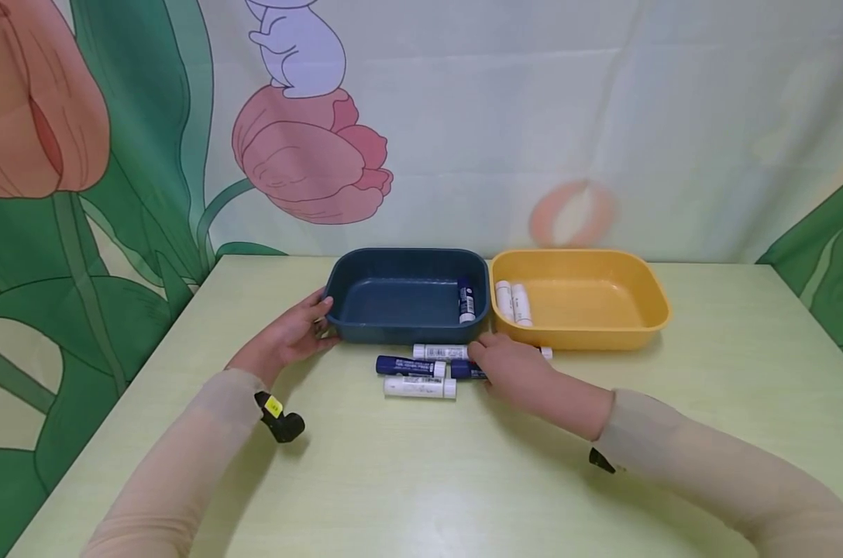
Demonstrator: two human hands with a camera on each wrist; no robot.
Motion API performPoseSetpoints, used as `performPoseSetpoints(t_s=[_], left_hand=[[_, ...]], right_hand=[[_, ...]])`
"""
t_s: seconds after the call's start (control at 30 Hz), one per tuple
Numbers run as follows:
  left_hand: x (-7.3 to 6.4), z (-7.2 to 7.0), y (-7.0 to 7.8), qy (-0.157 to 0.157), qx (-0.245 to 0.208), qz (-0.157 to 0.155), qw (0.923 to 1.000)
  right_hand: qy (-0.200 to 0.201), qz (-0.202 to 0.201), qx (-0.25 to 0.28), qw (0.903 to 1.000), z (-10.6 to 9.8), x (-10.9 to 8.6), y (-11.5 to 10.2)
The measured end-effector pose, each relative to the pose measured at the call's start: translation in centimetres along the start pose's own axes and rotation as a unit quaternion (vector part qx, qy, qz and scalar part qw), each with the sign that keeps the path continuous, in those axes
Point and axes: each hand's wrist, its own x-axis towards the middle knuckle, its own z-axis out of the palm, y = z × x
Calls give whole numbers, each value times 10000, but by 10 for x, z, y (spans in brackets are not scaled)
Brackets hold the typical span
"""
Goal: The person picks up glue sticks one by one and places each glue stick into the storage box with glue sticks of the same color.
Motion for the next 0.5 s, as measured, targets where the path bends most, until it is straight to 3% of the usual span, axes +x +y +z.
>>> performPoseSetpoints(t_s=[0.5], left_hand=[[2,1,0,84,-7,-62,9999]], right_hand=[[84,-168,-411,9990,8,6,2]])
